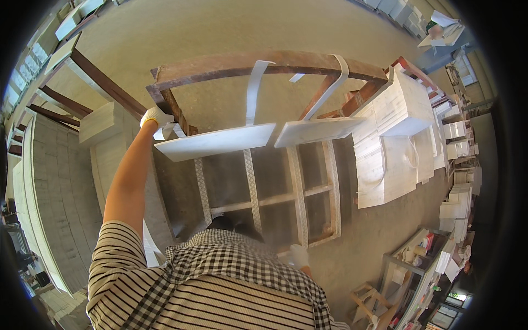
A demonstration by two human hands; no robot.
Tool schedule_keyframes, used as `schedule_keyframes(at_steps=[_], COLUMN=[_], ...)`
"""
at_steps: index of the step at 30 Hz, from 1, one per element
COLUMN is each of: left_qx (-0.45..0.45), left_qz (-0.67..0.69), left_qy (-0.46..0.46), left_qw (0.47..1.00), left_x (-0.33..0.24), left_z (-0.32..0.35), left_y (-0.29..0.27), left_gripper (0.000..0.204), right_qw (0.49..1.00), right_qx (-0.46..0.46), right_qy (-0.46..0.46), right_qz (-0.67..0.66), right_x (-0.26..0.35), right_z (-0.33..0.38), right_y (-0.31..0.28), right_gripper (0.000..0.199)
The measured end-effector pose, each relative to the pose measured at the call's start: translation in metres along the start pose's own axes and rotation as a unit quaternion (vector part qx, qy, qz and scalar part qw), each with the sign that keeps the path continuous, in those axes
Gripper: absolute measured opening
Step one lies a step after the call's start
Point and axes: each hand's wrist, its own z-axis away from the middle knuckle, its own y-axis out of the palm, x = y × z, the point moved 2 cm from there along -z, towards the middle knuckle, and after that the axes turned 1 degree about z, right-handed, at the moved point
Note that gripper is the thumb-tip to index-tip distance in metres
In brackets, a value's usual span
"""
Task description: The person wipes a large white rectangular panel with a green sponge, then lifts and places it on a metal rack. The person repeats the process with another panel, wiping and stacking it on the rack.
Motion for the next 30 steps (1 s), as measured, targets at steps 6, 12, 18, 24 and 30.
schedule_keyframes(at_steps=[6,12,18,24,30], left_qx=[-0.036,-0.002,-0.068,-0.066,0.104], left_qz=[0.09,0.234,0.478,0.696,0.57], left_qy=[-0.026,-0.002,-0.029,-0.192,-0.24], left_qw=[0.995,0.972,0.875,0.689,0.779], left_x=[0.007,0.024,0.068,0.129,0.154], left_z=[-0.016,-0.024,0.013,0.051,0.096], left_y=[0.012,0.012,0.0,0.11,0.202], left_gripper=[0.064,0.068,0.053,0.035,0.029], right_qw=[0.994,0.989,0.903,0.913,0.953], right_qx=[0.008,-0.02,-0.061,0.001,0.091], right_qy=[-0.018,-0.009,0.23,0.244,0.006], right_qz=[0.104,-0.148,-0.358,-0.326,0.288], right_x=[0.035,0.078,0.101,0.068,0.032], right_z=[-0.006,-0.03,-0.033,-0.013,0.005], right_y=[-0.015,-0.039,-0.046,-0.015,-0.009], right_gripper=[0.016,0.015,0.009,0.014,0.014])
